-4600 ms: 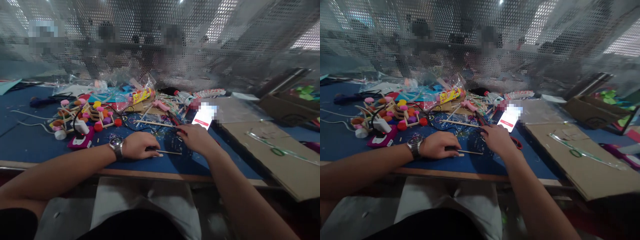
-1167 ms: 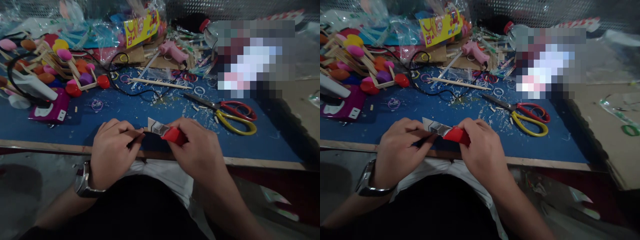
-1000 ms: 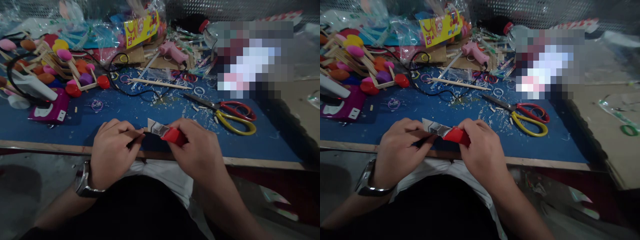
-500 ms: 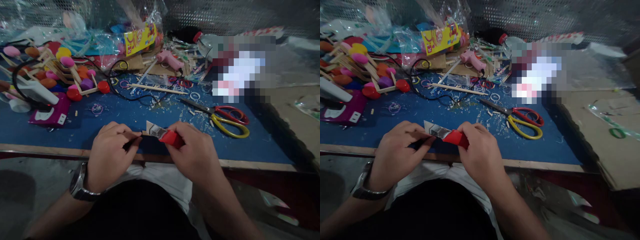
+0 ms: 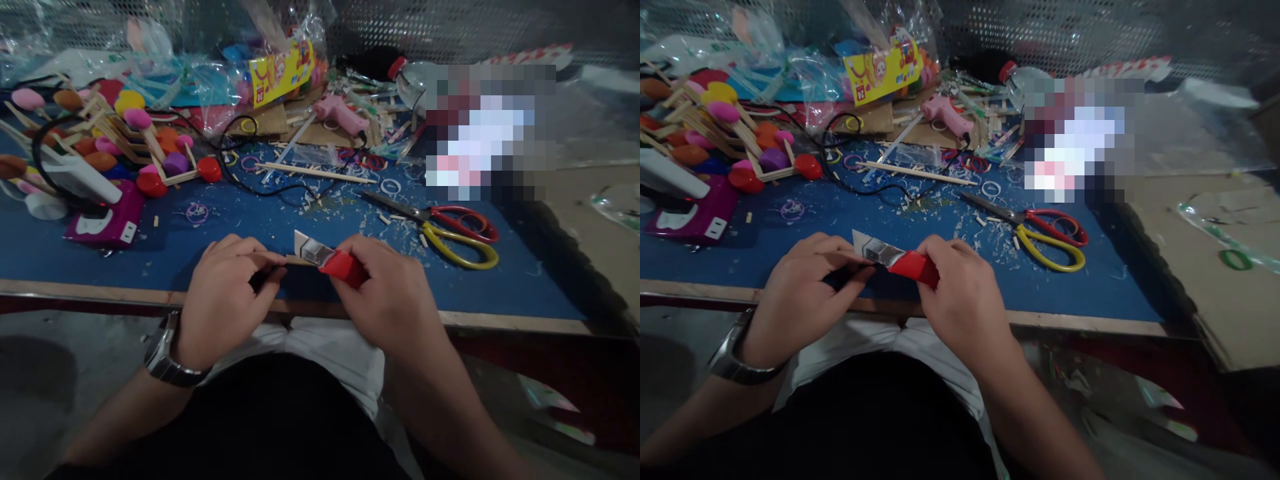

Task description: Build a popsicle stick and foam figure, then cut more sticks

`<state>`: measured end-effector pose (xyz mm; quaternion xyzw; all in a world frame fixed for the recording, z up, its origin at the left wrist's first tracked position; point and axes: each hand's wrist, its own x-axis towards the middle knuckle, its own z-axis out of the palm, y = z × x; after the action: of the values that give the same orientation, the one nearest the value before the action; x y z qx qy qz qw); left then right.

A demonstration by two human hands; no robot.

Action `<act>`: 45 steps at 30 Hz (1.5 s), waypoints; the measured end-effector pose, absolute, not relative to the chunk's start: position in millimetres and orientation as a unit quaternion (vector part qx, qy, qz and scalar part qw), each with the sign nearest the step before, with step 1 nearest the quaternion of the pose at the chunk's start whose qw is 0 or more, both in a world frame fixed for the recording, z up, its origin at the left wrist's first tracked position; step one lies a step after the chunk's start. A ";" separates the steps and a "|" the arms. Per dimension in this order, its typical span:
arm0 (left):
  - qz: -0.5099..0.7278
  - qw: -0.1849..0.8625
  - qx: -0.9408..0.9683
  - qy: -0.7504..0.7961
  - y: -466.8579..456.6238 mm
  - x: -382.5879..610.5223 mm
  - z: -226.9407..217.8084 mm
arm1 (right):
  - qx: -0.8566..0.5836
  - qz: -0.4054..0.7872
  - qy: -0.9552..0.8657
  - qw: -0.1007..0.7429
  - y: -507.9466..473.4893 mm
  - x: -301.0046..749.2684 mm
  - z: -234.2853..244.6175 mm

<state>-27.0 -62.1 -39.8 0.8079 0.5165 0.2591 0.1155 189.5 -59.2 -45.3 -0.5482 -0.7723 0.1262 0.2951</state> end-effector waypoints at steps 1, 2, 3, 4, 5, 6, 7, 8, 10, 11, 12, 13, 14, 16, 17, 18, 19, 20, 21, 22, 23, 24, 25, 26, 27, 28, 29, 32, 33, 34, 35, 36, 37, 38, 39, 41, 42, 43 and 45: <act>0.260 0.114 0.808 0.517 -62.1 -27.1 -40.2 | -0.549 0.126 -0.772 0.295 -59.2 189.6 -45.2; 0.262 0.112 0.807 0.517 -62.3 -27.1 -40.6 | -0.550 0.126 -0.772 0.294 -59.2 189.7 -45.2; 0.267 0.107 0.806 0.517 -62.4 -27.1 -41.1 | -0.550 0.125 -0.772 0.293 -59.1 189.8 -45.1; 0.273 0.102 0.805 0.517 -62.6 -27.1 -41.6 | -0.551 0.125 -0.772 0.291 -59.1 189.9 -45.1; 0.281 0.097 0.804 0.515 -62.7 -27.1 -42.0 | -0.552 0.125 -0.772 0.290 -59.0 190.0 -45.1; 0.287 0.092 0.803 0.514 -62.9 -27.0 -42.4 | -0.553 0.125 -0.771 0.290 -59.0 190.1 -45.1; 0.291 0.088 0.802 0.514 -63.0 -26.9 -42.6 | -0.553 0.125 -0.771 0.290 -58.9 190.1 -45.0; 0.292 0.084 0.802 0.513 -63.1 -26.8 -42.8 | -0.554 0.126 -0.771 0.289 -58.9 190.1 -44.8; 0.294 0.079 0.803 0.512 -63.3 -26.5 -43.2 | -0.553 0.127 -0.771 0.288 -58.7 189.9 -44.5; 0.296 0.077 0.803 0.511 -63.3 -26.3 -43.5 | -0.553 0.128 -0.772 0.287 -58.6 189.8 -44.3; 0.298 0.073 0.803 0.510 -63.4 -26.0 -43.8 | -0.552 0.130 -0.772 0.286 -58.5 189.7 -44.1; 0.300 0.067 0.804 0.509 -63.4 -25.7 -44.1 | -0.553 0.132 -0.773 0.284 -58.4 189.6 -43.9; 0.301 0.058 0.806 0.507 -63.3 -25.2 -44.3 | -0.553 0.134 -0.773 0.282 -58.2 189.5 -43.8; 0.296 0.035 0.811 0.504 -62.7 -23.9 -44.2 | -0.554 0.137 -0.772 0.280 -58.0 189.5 -43.6; 0.290 0.023 0.814 0.502 -62.1 -22.9 -43.8 | -0.553 0.138 -0.772 0.280 -57.9 189.5 -43.6; 0.283 0.015 0.818 0.500 -61.4 -21.7 -43.3 | -0.553 0.138 -0.772 0.281 -57.8 189.5 -43.6; 0.275 0.013 0.823 0.497 -60.5 -20.3 -42.5 | -0.553 0.139 -0.772 0.282 -57.8 189.6 -43.7; 0.268 0.015 0.827 0.493 -59.4 -18.7 -41.6 | -0.554 0.139 -0.771 0.282 -57.8 189.5 -43.8; 0.261 0.020 0.832 0.490 -58.2 -16.9 -40.7 | -0.554 0.139 -0.771 0.282 -57.8 189.5 -44.0; 0.257 0.029 0.835 0.486 -57.0 -15.1 -39.9 | -0.554 0.139 -0.771 0.282 -57.8 189.4 -44.1; 0.255 0.039 0.837 0.484 -55.8 -13.4 -39.3 | -0.554 0.139 -0.771 0.283 -57.7 189.3 -44.3; 0.255 0.049 0.838 0.480 -54.7 -11.7 -38.9 | -0.554 0.140 -0.770 0.284 -57.7 189.2 -44.4; 0.258 0.058 0.838 0.477 -53.7 -10.3 -38.8 | -0.553 0.141 -0.770 0.284 -57.5 189.0 -44.5; 0.262 0.066 0.839 0.473 -52.7 -9.2 -38.9 | -0.553 0.141 -0.770 0.285 -57.4 188.8 -44.5; 0.266 0.072 0.840 0.467 -51.8 -8.4 -39.1 | -0.554 0.142 -0.769 0.286 -57.2 188.6 -44.5; 0.270 0.076 0.841 0.463 -51.0 -7.9 -39.5 | -0.555 0.142 -0.768 0.286 -57.0 188.4 -44.3; 0.274 0.078 0.841 0.460 -50.4 -7.4 -39.9 | -0.555 0.143 -0.768 0.286 -56.8 188.3 -44.2; 0.271 0.079 0.839 0.466 -48.9 -5.9 -41.0 | -0.556 0.145 -0.768 0.283 -56.6 188.4 -43.4; 0.266 0.077 0.839 0.468 -48.6 -5.1 -41.2 | -0.557 0.147 -0.767 0.282 -56.6 188.6 -43.2; 0.259 0.074 0.841 0.469 -48.3 -4.2 -41.4 | -0.559 0.148 -0.766 0.281 -56.8 188.9 -43.1; 0.251 0.071 0.845 0.467 -48.0 -3.2 -41.6 | -0.561 0.148 -0.765 0.279 -57.1 189.1 -43.1; 0.245 0.068 0.848 0.465 -47.8 -2.4 -41.8 | -0.564 0.148 -0.763 0.279 -57.4 189.2 -43.2; 0.240 0.065 0.850 0.463 -47.5 -1.6 -42.0 | -0.566 0.148 -0.762 0.278 -57.7 189.3 -43.3; 0.237 0.063 0.853 0.461 -47.2 -1.1 -42.1 | -0.566 0.149 -0.761 0.279 -57.9 189.2 -43.5; 0.236 0.061 0.854 0.459 -46.9 -0.8 -42.2 | -0.566 0.150 -0.761 0.280 -57.9 189.0 -43.6; 0.232 0.060 0.856 0.457 -46.2 -0.5 -42.0 | -0.564 0.153 -0.761 0.283 -57.4 188.6 -43.7; 0.229 0.059 0.858 0.456 -45.9 -0.5 -41.5 | -0.563 0.155 -0.760 0.284 -56.9 188.6 -43.6; 0.226 0.058 0.858 0.457 -45.5 -0.5 -40.9 | -0.563 0.158 -0.760 0.285 -56.2 188.9 -43.2; 0.223 0.057 0.858 0.460 -44.7 -0.4 -39.4 | -0.561 0.169 -0.758 0.288 -54.9 190.9 -41.8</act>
<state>-0.4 -44.7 -39.4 0.8578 0.4597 0.2226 0.0571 190.9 -54.9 -41.8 -0.5606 -0.7579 0.1686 0.2879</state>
